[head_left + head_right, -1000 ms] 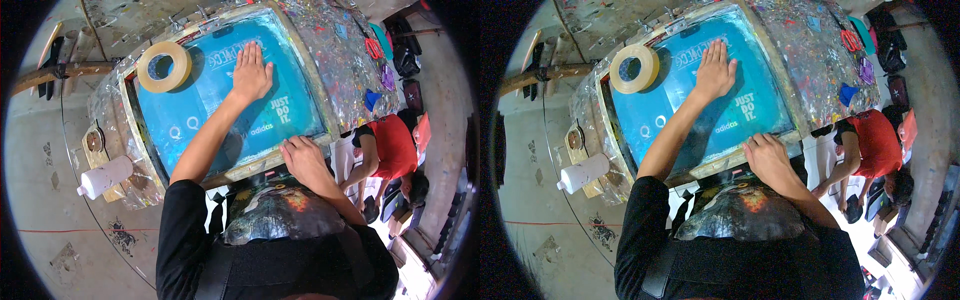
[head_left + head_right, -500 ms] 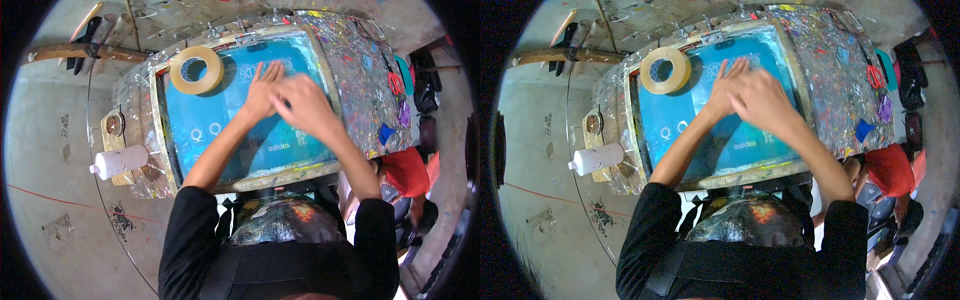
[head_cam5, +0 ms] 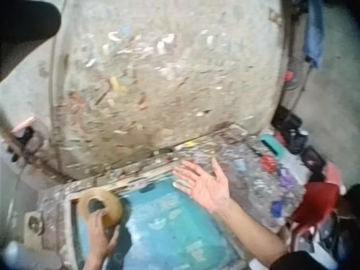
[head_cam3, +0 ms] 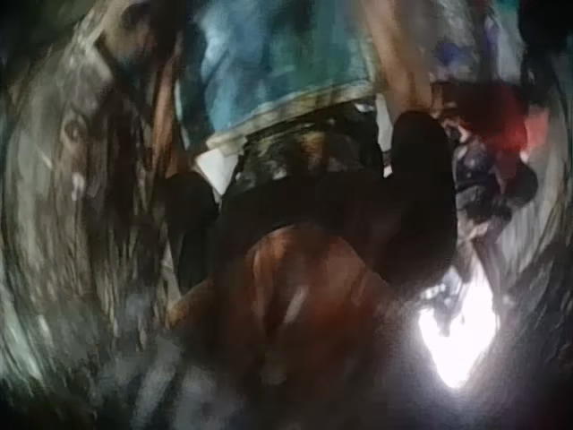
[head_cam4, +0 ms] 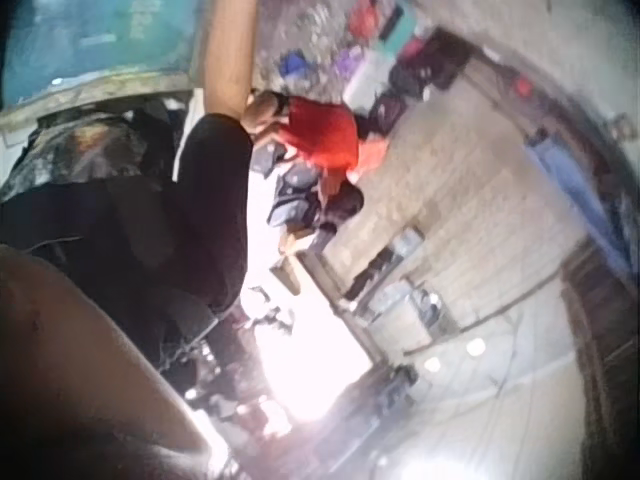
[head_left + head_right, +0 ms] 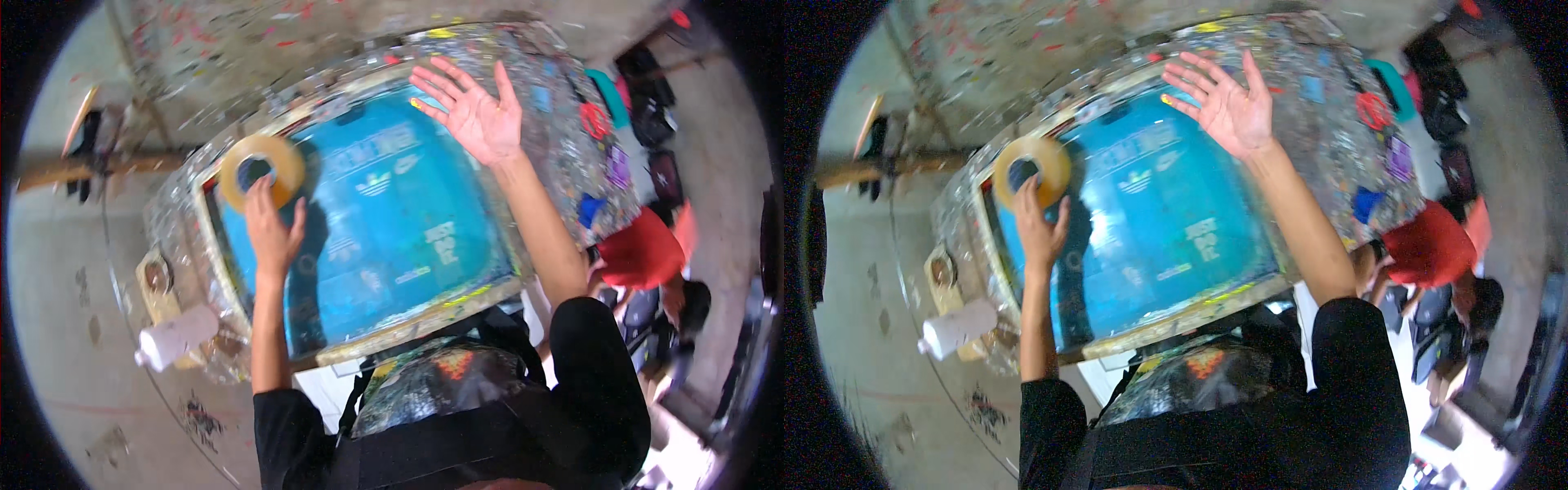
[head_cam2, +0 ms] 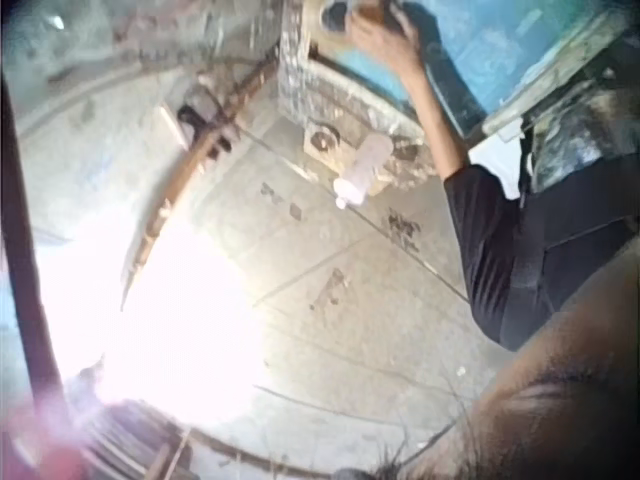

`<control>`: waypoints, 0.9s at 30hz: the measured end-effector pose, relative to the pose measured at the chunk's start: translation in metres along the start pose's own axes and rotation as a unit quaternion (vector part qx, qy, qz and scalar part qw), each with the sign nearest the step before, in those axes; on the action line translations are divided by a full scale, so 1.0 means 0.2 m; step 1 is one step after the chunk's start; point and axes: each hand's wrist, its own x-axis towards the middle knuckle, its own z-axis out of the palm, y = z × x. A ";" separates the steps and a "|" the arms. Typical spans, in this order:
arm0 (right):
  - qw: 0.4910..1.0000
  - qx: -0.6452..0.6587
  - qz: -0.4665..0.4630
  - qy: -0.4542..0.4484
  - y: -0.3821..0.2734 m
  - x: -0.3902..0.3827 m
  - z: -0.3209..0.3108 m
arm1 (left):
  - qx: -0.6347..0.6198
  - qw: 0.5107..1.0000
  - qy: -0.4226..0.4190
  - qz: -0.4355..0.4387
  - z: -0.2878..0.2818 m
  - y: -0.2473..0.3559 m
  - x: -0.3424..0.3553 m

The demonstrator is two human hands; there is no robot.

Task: The person prepares a screen printing frame by applying tape to seal the edges of the stencil and using a tool to adjust the frame clamps.

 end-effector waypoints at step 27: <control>0.406 -0.894 -0.016 0.187 -0.59 -1.56 -0.55 | 0.082 0.996 -0.011 0.036 0.17 -0.25 -0.07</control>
